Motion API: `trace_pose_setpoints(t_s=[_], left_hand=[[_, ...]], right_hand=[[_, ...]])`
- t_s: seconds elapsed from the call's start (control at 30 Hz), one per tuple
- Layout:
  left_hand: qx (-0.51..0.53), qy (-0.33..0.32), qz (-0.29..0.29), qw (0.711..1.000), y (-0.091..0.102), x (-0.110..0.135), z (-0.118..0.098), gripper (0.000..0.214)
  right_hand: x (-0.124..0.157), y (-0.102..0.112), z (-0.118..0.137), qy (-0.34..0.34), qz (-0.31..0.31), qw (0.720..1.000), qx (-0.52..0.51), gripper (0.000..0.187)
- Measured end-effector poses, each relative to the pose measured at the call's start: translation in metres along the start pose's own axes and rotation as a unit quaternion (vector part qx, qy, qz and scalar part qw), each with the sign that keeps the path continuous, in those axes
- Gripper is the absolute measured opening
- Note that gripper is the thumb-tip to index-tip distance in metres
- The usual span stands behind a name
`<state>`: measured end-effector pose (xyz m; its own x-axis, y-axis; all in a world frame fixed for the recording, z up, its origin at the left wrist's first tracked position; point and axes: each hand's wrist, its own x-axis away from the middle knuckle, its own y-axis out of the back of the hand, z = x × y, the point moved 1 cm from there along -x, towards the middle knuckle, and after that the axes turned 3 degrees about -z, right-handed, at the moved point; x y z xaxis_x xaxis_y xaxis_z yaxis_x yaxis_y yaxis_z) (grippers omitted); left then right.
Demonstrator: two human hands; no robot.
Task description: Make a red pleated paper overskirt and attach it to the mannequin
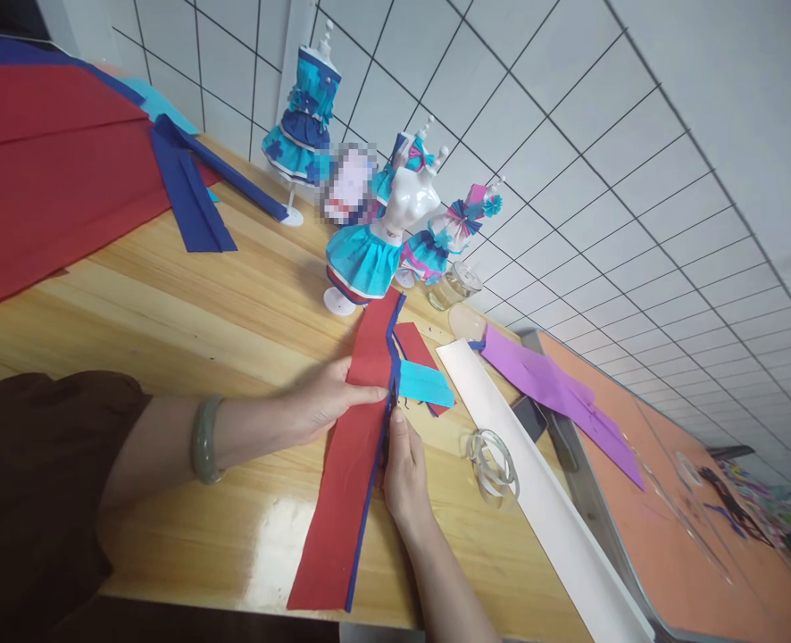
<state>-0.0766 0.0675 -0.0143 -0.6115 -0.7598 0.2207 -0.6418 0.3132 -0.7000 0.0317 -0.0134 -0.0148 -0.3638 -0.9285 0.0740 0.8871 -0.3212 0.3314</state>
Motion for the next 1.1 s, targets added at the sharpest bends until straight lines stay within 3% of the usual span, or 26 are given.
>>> trace_pose_setpoints(t_s=[0.5,1.1], left_hand=[[0.003,-0.017,0.028,0.999,0.005,-0.002,0.004,0.039],[-0.010,-0.027,0.029,0.999,0.007,-0.005,0.007,0.041]], right_hand=[[-0.002,-0.001,0.000,0.024,0.022,0.997,-0.064,0.047],[-0.004,0.000,-0.006,0.043,0.014,0.998,-0.046,0.041]])
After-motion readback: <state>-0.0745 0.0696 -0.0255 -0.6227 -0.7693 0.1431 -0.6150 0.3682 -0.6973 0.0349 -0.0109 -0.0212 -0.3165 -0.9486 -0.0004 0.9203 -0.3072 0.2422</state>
